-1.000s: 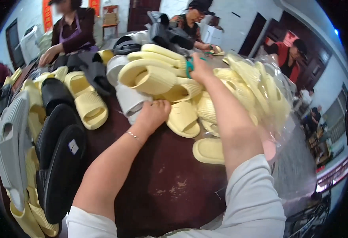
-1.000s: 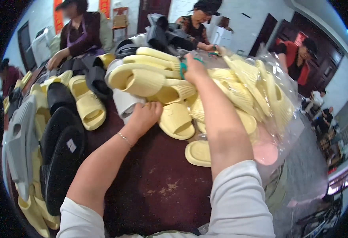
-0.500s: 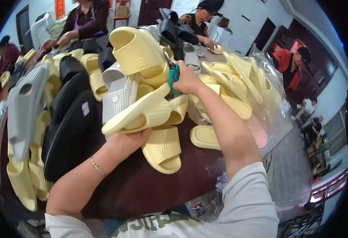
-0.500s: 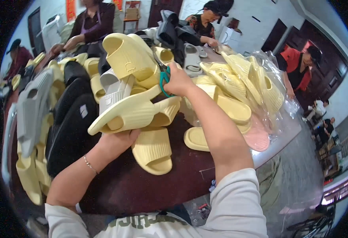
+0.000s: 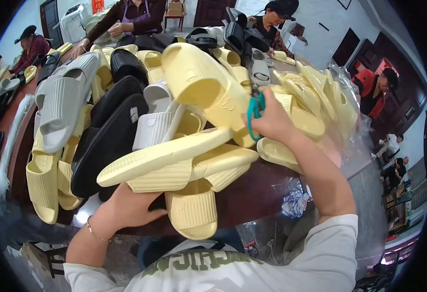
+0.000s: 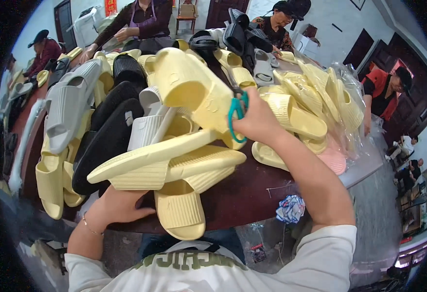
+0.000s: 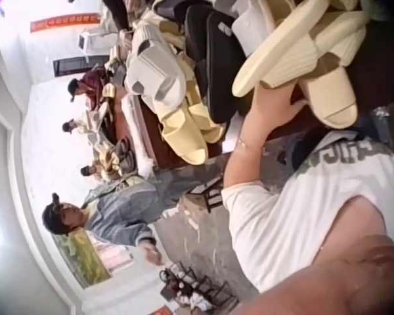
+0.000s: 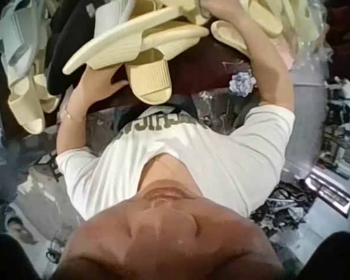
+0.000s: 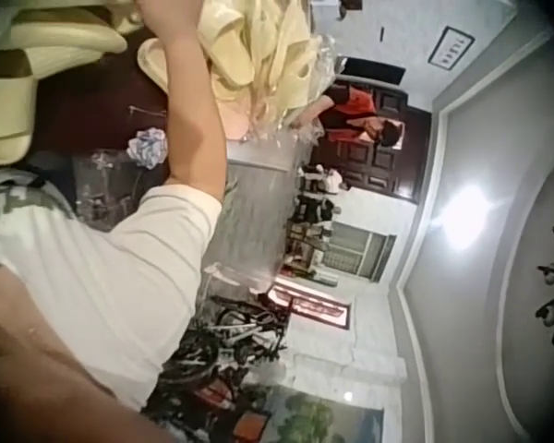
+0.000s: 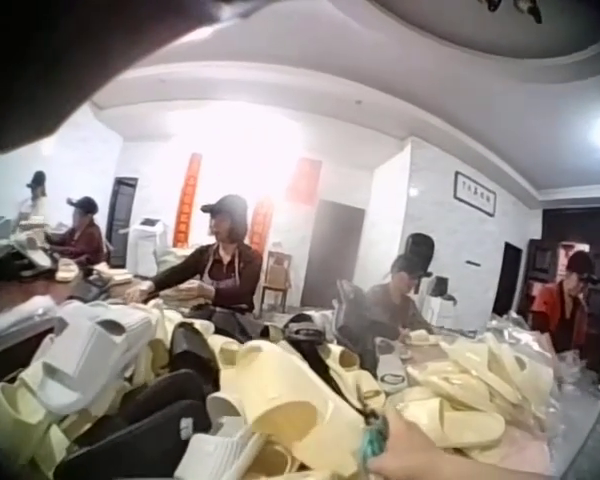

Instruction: Trim excess material from manufactured slippers using scissors.

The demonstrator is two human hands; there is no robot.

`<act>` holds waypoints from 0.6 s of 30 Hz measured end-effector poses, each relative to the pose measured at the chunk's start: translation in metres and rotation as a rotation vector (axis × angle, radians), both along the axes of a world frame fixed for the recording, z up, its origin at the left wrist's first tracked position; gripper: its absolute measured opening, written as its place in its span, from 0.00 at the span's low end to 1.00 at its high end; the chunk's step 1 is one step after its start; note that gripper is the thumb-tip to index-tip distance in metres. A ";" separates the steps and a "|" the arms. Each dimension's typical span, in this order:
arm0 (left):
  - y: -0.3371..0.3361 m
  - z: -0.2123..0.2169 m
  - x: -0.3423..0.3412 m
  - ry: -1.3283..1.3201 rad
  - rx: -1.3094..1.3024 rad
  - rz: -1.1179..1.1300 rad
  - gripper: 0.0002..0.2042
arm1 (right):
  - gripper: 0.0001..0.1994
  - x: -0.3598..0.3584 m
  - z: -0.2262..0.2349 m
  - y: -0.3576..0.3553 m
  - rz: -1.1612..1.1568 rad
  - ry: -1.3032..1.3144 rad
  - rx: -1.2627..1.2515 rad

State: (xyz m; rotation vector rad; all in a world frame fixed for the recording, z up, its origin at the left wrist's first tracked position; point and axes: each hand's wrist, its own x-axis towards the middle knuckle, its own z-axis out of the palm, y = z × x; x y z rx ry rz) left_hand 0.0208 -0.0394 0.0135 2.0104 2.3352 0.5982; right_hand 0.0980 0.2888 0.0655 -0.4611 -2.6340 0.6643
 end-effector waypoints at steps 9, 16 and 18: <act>-0.021 -0.017 0.026 -0.223 0.144 0.139 0.36 | 0.25 0.060 -0.022 -0.001 -0.098 -0.107 -0.013; -0.005 -0.047 0.066 0.066 0.127 0.019 0.31 | 0.24 0.091 -0.001 -0.064 0.026 -0.242 -0.269; -0.005 -0.051 0.062 0.087 0.130 0.026 0.30 | 0.24 0.092 -0.023 -0.066 0.034 -0.205 -0.210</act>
